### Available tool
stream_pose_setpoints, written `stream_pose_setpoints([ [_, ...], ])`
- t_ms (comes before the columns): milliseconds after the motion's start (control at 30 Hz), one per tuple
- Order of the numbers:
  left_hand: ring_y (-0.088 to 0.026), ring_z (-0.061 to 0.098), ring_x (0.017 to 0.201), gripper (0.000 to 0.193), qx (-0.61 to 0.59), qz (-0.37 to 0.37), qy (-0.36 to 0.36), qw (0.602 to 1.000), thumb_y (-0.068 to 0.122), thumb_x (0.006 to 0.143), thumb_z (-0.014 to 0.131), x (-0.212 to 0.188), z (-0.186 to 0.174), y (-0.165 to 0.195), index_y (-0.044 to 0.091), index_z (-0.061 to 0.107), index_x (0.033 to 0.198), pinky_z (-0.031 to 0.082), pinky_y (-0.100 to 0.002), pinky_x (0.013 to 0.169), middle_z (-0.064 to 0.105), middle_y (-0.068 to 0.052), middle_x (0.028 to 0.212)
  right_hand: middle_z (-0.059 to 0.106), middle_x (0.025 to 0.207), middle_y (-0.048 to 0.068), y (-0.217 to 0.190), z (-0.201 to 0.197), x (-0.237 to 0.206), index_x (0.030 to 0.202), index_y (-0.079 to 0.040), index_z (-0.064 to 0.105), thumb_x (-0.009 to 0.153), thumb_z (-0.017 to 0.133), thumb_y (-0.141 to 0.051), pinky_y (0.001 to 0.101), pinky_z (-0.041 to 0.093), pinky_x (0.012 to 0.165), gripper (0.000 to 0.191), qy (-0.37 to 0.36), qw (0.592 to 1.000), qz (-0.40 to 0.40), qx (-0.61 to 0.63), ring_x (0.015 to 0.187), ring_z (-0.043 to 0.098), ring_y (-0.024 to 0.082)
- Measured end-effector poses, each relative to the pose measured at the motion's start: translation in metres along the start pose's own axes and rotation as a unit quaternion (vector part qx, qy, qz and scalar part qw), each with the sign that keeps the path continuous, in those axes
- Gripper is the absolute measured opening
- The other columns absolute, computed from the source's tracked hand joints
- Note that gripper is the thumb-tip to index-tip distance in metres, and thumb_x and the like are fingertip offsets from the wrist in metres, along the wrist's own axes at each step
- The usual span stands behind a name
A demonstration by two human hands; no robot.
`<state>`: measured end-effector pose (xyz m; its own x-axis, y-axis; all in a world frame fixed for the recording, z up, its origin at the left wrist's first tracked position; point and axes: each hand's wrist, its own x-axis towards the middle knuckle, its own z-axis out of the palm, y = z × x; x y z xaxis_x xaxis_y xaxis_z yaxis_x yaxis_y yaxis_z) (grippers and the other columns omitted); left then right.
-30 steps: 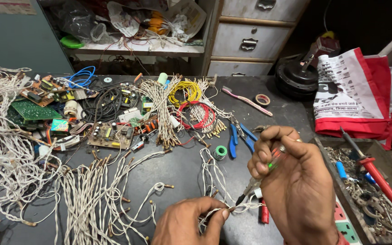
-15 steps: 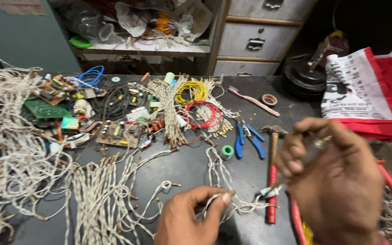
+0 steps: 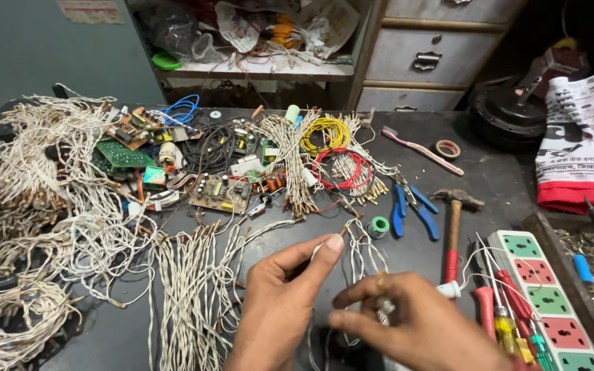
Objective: The person uses a soldering iron and pliers to strip, twist, and solder white wires on a cluttered workbench. They repeatedly heat wire ends and join them, handling multiple wire segments one at a time.
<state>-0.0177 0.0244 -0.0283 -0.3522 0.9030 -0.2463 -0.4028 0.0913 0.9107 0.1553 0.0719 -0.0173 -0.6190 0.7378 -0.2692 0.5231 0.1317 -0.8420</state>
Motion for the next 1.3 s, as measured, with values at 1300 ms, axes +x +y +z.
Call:
stream_pose_setpoints([
  [1300,-0.022,0.075,0.094,0.021,0.614,-0.008,0.007,0.789,0.026,0.083,0.080,-0.018,-0.048,0.041,0.022,0.080,0.103,0.055,-0.035,0.089,0.078,-0.002,0.094,0.075,0.073,0.003,0.062,-0.016,0.001,0.086,-0.003,0.076,0.083,0.081,-0.030,0.0246,0.054,0.069,0.027,0.157,0.980,0.122,-0.002,0.069,0.065,0.008],
])
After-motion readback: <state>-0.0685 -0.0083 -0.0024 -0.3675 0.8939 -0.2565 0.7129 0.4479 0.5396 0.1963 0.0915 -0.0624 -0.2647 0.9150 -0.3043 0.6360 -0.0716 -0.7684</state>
